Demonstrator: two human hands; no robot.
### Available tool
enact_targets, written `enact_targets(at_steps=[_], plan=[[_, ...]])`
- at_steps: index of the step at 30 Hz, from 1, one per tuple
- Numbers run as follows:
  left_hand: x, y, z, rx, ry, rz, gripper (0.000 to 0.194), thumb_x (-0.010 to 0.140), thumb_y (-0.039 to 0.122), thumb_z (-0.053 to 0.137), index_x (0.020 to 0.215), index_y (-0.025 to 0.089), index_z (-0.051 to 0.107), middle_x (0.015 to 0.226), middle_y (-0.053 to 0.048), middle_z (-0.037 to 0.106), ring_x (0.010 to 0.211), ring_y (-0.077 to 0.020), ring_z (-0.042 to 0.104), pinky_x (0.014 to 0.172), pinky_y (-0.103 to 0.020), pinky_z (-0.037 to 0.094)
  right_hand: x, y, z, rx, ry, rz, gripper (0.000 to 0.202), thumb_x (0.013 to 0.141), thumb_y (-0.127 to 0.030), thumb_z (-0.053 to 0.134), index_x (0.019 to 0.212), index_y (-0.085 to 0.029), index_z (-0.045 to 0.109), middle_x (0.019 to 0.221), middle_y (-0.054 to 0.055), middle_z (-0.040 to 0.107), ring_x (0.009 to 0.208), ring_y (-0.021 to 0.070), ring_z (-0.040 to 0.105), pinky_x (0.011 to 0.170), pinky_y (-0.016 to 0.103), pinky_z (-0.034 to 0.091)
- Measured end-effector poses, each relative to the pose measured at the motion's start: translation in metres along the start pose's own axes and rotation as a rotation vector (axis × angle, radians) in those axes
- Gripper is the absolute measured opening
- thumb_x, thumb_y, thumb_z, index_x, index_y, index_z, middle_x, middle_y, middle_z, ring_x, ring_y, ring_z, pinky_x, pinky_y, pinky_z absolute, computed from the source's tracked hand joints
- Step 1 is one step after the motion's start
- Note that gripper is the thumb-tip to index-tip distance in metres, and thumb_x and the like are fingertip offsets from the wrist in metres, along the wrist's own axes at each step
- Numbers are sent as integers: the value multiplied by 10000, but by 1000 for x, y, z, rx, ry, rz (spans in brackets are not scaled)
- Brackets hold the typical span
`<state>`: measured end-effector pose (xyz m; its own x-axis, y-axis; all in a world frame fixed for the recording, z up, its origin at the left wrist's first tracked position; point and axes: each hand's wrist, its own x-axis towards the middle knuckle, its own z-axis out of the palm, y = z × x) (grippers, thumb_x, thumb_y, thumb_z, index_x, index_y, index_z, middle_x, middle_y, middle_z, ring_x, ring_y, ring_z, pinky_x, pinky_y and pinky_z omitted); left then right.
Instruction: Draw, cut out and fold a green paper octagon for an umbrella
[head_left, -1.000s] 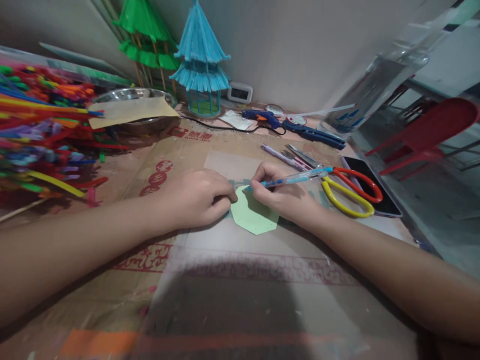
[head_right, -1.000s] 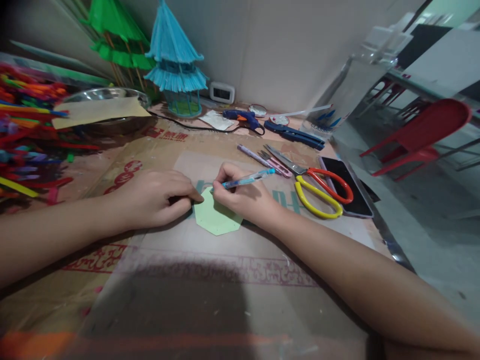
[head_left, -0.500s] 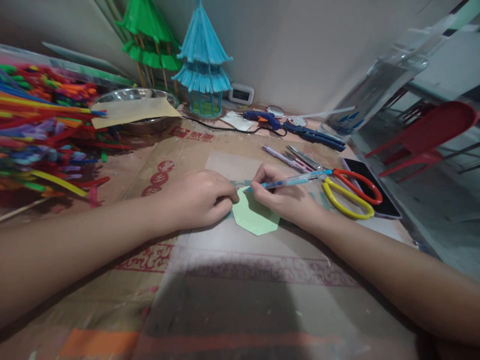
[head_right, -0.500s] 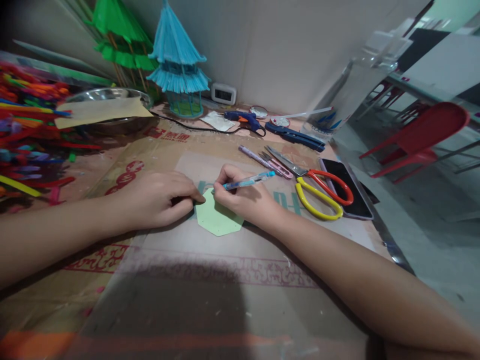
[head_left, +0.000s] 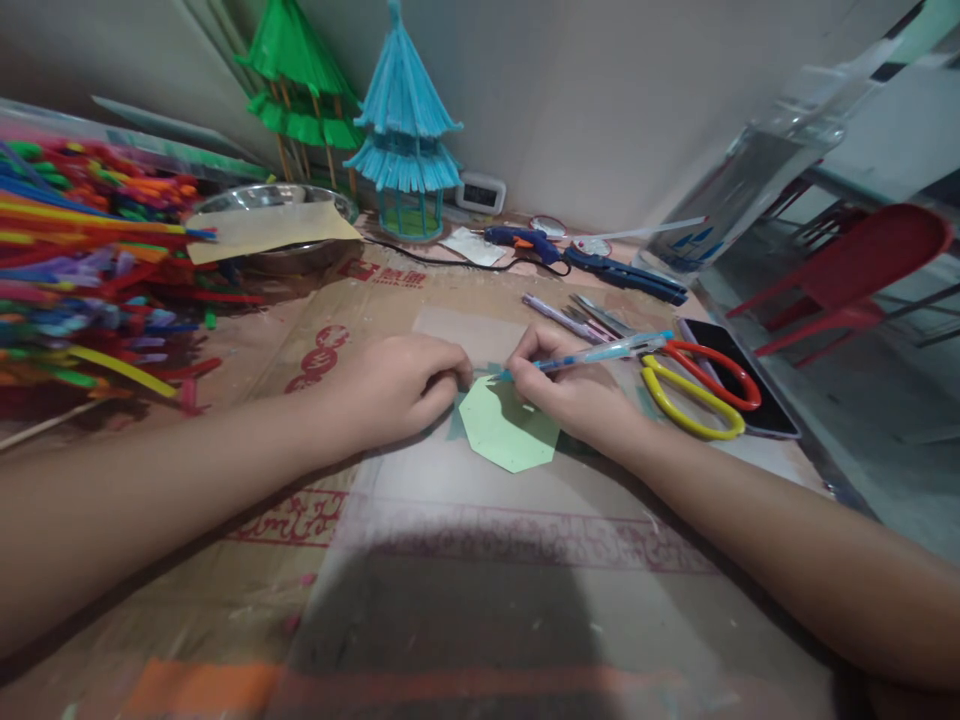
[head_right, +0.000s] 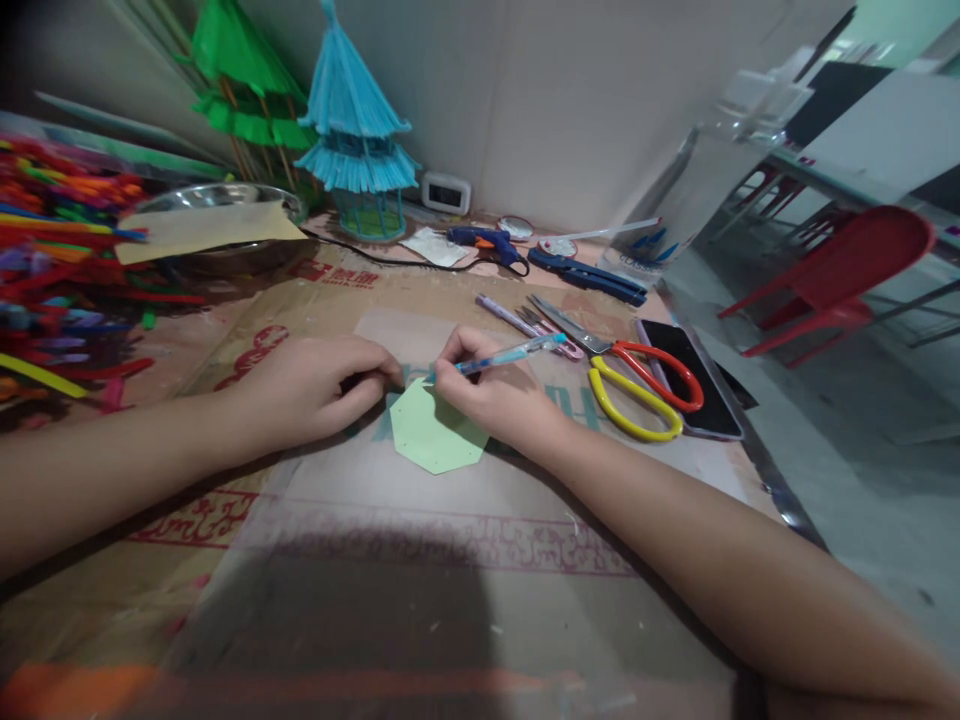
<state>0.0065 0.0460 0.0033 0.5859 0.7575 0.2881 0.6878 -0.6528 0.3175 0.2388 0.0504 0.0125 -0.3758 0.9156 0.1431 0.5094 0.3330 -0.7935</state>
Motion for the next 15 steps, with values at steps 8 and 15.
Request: enact_targets(at_steps=[8, 15], plan=[[3, -5, 1, -116, 47, 64, 246, 897, 187, 497, 932, 197, 740, 882, -38, 757, 820, -191, 687, 793, -304, 507, -4, 0, 0, 86, 19, -115, 152, 902, -333, 629, 823, -232, 546, 689, -28, 601, 596, 134, 530, 577, 277, 431], [-1, -1, -3, -126, 127, 92, 279, 1053, 352, 489, 1125, 180, 696, 977, -69, 748, 896, -226, 692, 821, -345, 517, -6, 3, -3, -50, 203, -220, 132, 982, -352, 653, 1023, -232, 692, 991, 52, 763, 907, 215, 706, 844, 366, 557]])
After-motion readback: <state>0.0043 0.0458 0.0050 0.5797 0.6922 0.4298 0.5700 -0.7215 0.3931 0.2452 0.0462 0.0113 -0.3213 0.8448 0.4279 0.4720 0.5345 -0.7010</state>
